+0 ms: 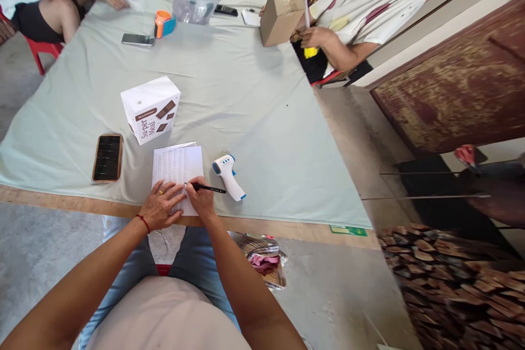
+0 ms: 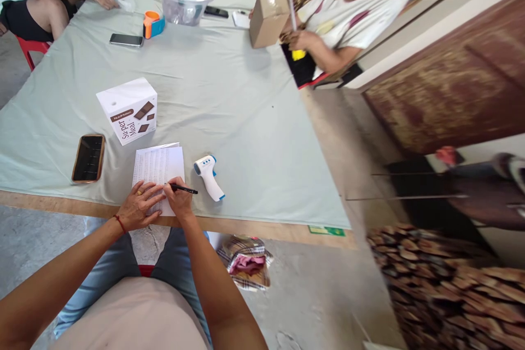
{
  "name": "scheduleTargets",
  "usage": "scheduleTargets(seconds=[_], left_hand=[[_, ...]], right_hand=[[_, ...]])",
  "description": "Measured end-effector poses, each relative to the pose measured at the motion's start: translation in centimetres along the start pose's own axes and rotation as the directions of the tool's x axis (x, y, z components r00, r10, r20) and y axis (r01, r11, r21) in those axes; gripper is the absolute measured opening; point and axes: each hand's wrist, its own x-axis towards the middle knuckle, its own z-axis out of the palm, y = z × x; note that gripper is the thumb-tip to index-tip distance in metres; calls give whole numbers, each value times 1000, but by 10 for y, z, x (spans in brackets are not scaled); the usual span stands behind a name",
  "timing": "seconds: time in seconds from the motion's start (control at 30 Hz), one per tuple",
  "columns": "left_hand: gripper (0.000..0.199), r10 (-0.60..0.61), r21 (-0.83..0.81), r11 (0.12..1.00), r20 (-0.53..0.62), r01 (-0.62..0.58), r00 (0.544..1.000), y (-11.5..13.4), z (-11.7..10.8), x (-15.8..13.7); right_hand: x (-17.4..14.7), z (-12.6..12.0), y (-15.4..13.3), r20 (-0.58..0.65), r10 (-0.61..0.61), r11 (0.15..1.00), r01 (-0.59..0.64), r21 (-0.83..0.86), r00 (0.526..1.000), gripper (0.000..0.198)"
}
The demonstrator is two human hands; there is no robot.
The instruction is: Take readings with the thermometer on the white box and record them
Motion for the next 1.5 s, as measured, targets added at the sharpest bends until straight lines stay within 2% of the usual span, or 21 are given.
scheduleTargets(seconds=[0.37,1.5], left_hand=[[44,12,12,1000,-20,-11,1000,0,2,-1],[44,-9,-8,1000,13,10,1000,1,-1,0]], right_hand=[[0,0,0,1,8,1000,-8,-1,1000,13],[0,-1,2,-28,-2,1000,1,-28,1000,11]])
